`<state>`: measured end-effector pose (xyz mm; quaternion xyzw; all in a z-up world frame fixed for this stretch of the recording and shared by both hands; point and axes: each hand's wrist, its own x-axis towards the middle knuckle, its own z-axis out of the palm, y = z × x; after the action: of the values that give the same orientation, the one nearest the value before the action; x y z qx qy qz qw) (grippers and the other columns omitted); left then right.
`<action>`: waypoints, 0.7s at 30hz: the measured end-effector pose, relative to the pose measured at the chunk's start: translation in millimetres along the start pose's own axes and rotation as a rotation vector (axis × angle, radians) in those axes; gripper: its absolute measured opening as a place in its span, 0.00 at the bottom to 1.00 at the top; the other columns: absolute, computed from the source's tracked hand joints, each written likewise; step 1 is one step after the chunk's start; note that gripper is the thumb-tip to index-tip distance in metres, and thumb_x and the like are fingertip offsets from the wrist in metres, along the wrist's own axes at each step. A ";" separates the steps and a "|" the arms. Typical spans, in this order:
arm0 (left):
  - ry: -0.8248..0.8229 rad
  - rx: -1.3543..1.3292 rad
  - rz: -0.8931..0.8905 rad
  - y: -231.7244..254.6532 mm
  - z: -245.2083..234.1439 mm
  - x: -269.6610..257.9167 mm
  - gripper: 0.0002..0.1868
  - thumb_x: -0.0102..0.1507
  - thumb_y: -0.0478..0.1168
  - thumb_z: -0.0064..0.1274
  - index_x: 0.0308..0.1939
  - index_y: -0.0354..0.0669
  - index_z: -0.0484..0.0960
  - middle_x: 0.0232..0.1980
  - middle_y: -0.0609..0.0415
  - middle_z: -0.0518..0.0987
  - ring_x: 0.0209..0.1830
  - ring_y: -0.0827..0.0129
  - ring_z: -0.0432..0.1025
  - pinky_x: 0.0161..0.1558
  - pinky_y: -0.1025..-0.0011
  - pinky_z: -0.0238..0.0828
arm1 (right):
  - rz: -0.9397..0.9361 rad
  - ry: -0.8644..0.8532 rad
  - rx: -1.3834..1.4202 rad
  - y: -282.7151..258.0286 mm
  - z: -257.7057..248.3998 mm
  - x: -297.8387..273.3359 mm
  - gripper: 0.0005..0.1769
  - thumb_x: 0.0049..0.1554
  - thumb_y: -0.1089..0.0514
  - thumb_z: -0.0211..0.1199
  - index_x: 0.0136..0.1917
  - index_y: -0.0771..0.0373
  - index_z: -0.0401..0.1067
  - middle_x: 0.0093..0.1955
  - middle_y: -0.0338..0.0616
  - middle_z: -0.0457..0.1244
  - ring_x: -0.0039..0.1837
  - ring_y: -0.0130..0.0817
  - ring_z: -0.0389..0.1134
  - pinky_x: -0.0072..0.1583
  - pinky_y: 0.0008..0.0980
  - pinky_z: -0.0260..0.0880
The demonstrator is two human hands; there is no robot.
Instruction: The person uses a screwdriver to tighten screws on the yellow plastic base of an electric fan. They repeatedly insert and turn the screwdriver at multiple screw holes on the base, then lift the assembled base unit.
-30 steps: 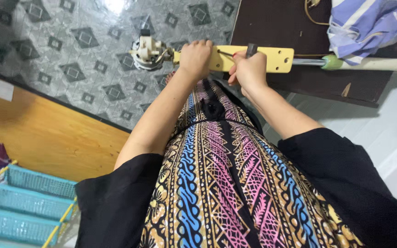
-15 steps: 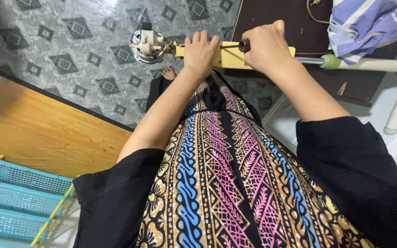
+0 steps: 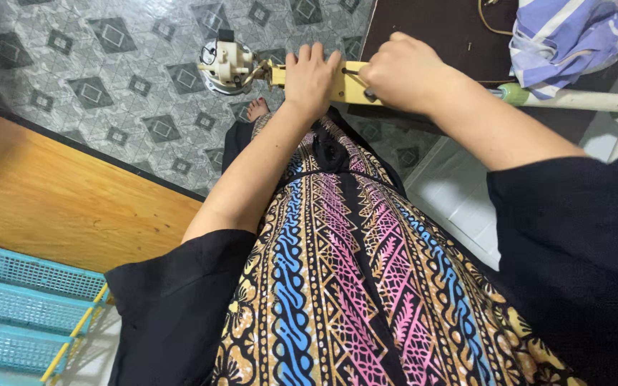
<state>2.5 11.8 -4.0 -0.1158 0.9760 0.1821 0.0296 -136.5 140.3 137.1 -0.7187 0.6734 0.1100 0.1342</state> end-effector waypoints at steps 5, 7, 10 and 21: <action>0.022 0.005 -0.011 -0.2 6.0 -0.3 0.33 0.47 0.36 0.65 0.57 0.52 0.74 0.51 0.47 0.72 0.55 0.51 0.66 0.53 0.49 0.61 | 0.326 -0.192 0.270 -8.2 -4.1 30.1 0.09 0.46 0.59 0.70 0.38 0.68 0.79 0.39 0.63 0.69 0.45 0.59 0.74 0.48 0.50 0.75; 0.044 0.017 -0.005 -1.8 7.0 1.5 0.35 0.45 0.36 0.64 0.57 0.52 0.74 0.50 0.47 0.72 0.54 0.51 0.66 0.52 0.48 0.61 | 0.504 -0.098 0.381 -8.7 7.3 36.0 0.09 0.46 0.62 0.69 0.39 0.71 0.78 0.39 0.68 0.68 0.46 0.63 0.73 0.48 0.52 0.74; -0.012 -0.006 -0.006 -2.4 8.0 5.2 0.33 0.47 0.35 0.64 0.56 0.50 0.74 0.52 0.47 0.72 0.55 0.51 0.66 0.51 0.50 0.62 | 0.701 0.108 0.462 -13.5 39.0 38.5 0.08 0.46 0.64 0.68 0.38 0.73 0.78 0.38 0.70 0.67 0.45 0.65 0.72 0.47 0.52 0.74; 0.096 -0.023 0.005 -1.2 16.4 -11.7 0.28 0.53 0.36 0.62 0.57 0.53 0.74 0.52 0.48 0.71 0.56 0.52 0.66 0.53 0.50 0.60 | 1.126 0.533 1.381 -27.7 51.6 -21.7 0.06 0.54 0.66 0.70 0.38 0.68 0.75 0.31 0.42 0.66 0.30 0.30 0.66 0.34 0.36 0.68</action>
<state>14.4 19.2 -18.4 -0.1225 0.9744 0.1878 -0.0192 -109.2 179.9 97.2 -0.0483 0.8477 -0.4350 0.2997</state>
